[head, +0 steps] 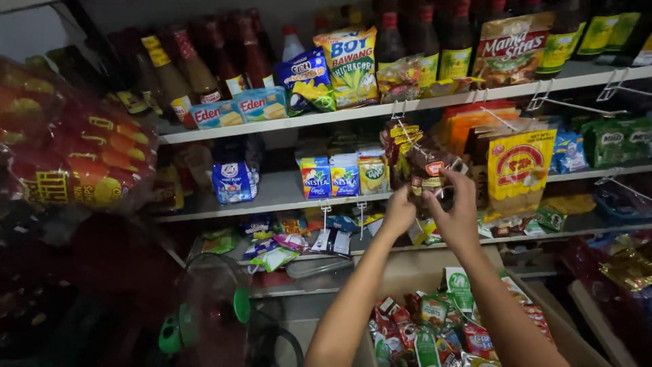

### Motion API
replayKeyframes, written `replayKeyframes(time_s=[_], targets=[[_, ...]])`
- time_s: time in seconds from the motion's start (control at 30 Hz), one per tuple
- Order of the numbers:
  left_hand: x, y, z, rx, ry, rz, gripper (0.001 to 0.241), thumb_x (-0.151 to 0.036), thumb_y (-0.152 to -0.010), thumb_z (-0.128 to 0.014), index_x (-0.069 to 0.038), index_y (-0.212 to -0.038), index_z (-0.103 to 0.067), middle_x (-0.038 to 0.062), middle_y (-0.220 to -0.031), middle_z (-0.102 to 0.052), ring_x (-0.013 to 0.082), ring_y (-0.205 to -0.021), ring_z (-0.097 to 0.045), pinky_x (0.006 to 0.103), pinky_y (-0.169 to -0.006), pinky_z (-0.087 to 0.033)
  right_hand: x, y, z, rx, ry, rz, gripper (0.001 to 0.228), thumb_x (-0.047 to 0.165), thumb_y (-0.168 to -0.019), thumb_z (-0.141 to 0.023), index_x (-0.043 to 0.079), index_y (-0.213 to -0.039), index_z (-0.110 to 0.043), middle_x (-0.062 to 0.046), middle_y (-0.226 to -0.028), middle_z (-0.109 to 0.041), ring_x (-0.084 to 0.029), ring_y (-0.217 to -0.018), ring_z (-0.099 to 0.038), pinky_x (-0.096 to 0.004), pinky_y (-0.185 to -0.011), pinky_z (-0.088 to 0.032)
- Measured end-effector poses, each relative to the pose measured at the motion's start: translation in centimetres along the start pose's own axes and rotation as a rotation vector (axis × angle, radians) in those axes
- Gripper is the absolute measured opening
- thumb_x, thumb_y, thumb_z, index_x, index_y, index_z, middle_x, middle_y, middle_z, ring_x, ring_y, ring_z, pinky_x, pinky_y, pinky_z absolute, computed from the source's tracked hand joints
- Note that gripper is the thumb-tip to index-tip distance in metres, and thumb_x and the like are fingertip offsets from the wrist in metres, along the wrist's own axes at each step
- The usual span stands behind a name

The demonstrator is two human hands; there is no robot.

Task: Stocking grocery items from a box onto store shelves.

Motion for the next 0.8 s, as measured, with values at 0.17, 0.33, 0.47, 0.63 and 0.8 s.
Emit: replayKeyframes(time_s=[0.17, 0.33, 0.47, 0.63, 0.8], targets=[[3.5, -1.2, 0.7, -0.036, 0.111, 0.033, 0.027, -0.010, -0.098, -0.055, -0.003, -0.120, -0.069, 0.007, -0.106, -0.076, 0.0181, -0.096, -0.069, 0.0326, -0.087, -0.055, -1.4, -0.8, -1.5, -0.019, 0.037, -0.037, 0.057, 0.012, -0.085, -0.083, 0.003, -0.134, -0.055, -0.017, -0.127, -0.055, -0.033, -0.118, -0.055, -0.042, -0.103, -0.046], [12.4, -1.7, 0.5, -0.073, 0.045, 0.398, 0.035, -0.030, -0.109, -0.061, 0.001, -0.120, -0.073, 0.019, -0.100, -0.072, 0.0274, -0.089, -0.065, 0.0393, -0.080, -0.052, -3.3, -1.1, -2.4, -0.111, 0.137, 0.120, 0.057, 0.007, -0.088, -0.081, 0.003, -0.136, -0.050, -0.019, -0.133, -0.054, -0.038, -0.127, -0.052, -0.046, -0.110, -0.044], [8.3, -1.8, 0.4, -0.054, 0.534, 0.355, 0.057, -0.028, -0.094, -0.073, -0.008, -0.139, -0.043, 0.007, -0.132, -0.063, 0.0160, -0.124, -0.058, 0.0326, -0.109, -0.042, -3.7, -1.2, -2.7, -0.155, 0.191, 0.081, 0.057, 0.007, -0.088, -0.081, 0.003, -0.135, -0.050, -0.023, -0.134, -0.051, -0.039, -0.126, -0.052, -0.044, -0.106, -0.046], [7.8, -3.8, 3.4, -0.227, 0.629, 0.148, 0.058, -0.033, -0.096, -0.070, -0.004, -0.142, -0.049, 0.008, -0.142, -0.059, 0.0185, -0.134, -0.054, 0.0339, -0.116, -0.037, -6.0, -1.2, -3.9, -0.044, -0.157, -0.180, 0.053, 0.014, -0.092, -0.080, 0.003, -0.135, -0.051, -0.016, -0.131, -0.054, -0.030, -0.116, -0.057, -0.040, -0.101, -0.048], [10.8, -5.5, 6.6, -0.497, 0.572, 0.189, 0.069, -0.038, -0.101, -0.073, 0.006, -0.146, -0.044, 0.026, -0.146, -0.061, 0.0269, -0.133, -0.059, 0.0395, -0.116, -0.040, -5.5, -0.6, -3.2, -0.115, 0.016, -0.120, 0.066, 0.019, -0.093, -0.082, 0.002, -0.145, -0.046, -0.020, -0.141, -0.044, -0.032, -0.127, -0.052, -0.041, -0.107, -0.047]])
Point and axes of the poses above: each hand's wrist, its own y-axis away from the middle knuckle, its own z-axis out of the back of the hand, x = y × z, the point moved 4 cm from there along -y, towards the middle knuckle
